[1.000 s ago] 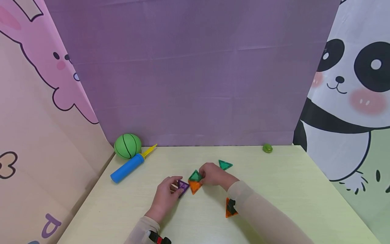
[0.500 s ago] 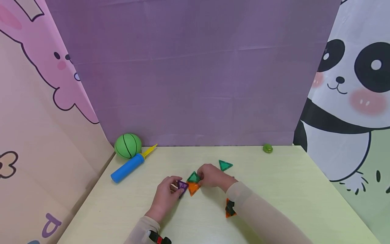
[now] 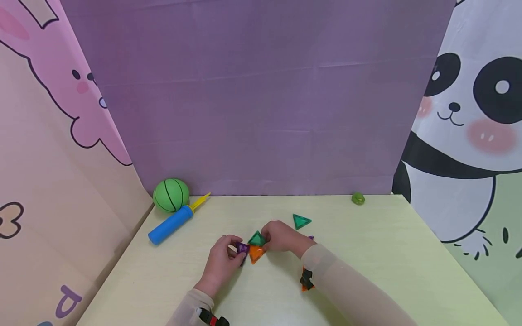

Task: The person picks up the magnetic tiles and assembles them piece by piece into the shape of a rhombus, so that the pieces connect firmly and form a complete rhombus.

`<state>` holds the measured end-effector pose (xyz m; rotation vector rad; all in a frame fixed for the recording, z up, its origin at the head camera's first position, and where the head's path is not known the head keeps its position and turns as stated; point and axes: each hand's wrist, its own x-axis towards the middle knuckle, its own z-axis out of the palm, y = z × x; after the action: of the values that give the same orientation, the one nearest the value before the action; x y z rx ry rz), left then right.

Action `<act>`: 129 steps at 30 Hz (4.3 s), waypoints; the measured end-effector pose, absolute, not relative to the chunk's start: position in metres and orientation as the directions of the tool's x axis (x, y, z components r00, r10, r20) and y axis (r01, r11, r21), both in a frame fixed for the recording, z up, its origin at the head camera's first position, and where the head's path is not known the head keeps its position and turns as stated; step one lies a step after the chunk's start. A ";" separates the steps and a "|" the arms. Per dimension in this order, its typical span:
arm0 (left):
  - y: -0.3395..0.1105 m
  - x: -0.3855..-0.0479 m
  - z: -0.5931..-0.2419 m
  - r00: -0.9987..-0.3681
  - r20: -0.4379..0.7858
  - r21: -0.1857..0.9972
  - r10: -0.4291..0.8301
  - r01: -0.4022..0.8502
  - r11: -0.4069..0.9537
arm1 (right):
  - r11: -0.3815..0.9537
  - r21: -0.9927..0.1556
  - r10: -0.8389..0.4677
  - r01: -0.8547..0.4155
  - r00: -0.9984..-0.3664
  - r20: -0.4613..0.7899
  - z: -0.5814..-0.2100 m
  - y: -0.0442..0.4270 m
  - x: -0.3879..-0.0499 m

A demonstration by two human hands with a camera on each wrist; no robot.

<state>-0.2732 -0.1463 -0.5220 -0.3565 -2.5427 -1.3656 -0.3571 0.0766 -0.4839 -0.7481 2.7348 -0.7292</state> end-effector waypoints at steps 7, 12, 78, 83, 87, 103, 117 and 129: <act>-0.147 -0.273 -0.522 -0.961 0.258 0.810 0.097 0.270 0.521 | 0.736 -0.542 -0.527 -0.407 -0.846 -0.080 -0.482 0.075 -0.355; -0.147 -0.273 -0.522 -0.965 0.244 0.817 0.098 0.259 0.515 | 0.734 -0.545 -0.527 -0.406 -0.846 -0.079 -0.483 0.075 -0.354; -0.145 -0.273 -0.528 -0.934 0.293 0.741 0.203 0.356 0.569 | 0.703 -0.560 -0.566 -0.439 -0.822 -0.066 -0.480 0.071 -0.345; -0.145 -0.274 -0.529 -0.932 0.299 0.722 0.205 0.361 0.590 | 0.700 -0.567 -0.566 -0.434 -0.821 -0.071 -0.480 0.071 -0.345; -0.144 -0.274 -0.529 -0.935 0.291 0.717 0.205 0.355 0.600 | 0.702 -0.571 -0.564 -0.426 -0.822 -0.080 -0.481 0.072 -0.345; -0.144 -0.274 -0.529 -0.938 0.274 0.714 0.211 0.346 0.609 | 0.705 -0.559 -0.571 -0.437 -0.817 -0.082 -0.485 0.072 -0.347; -0.146 -0.274 -0.529 -0.932 0.291 0.708 0.215 0.360 0.607 | 0.704 -0.551 -0.575 -0.448 -0.815 -0.073 -0.485 0.072 -0.347; -0.145 -0.272 -0.528 -0.947 0.261 0.718 0.188 0.321 0.618 | 0.705 -0.547 -0.579 -0.451 -0.812 -0.076 -0.484 0.072 -0.348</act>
<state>-0.2725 -0.1454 -0.5276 -0.4248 -2.6793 -1.2364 -0.3476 0.0716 -0.4842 -0.8213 2.6714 -0.7631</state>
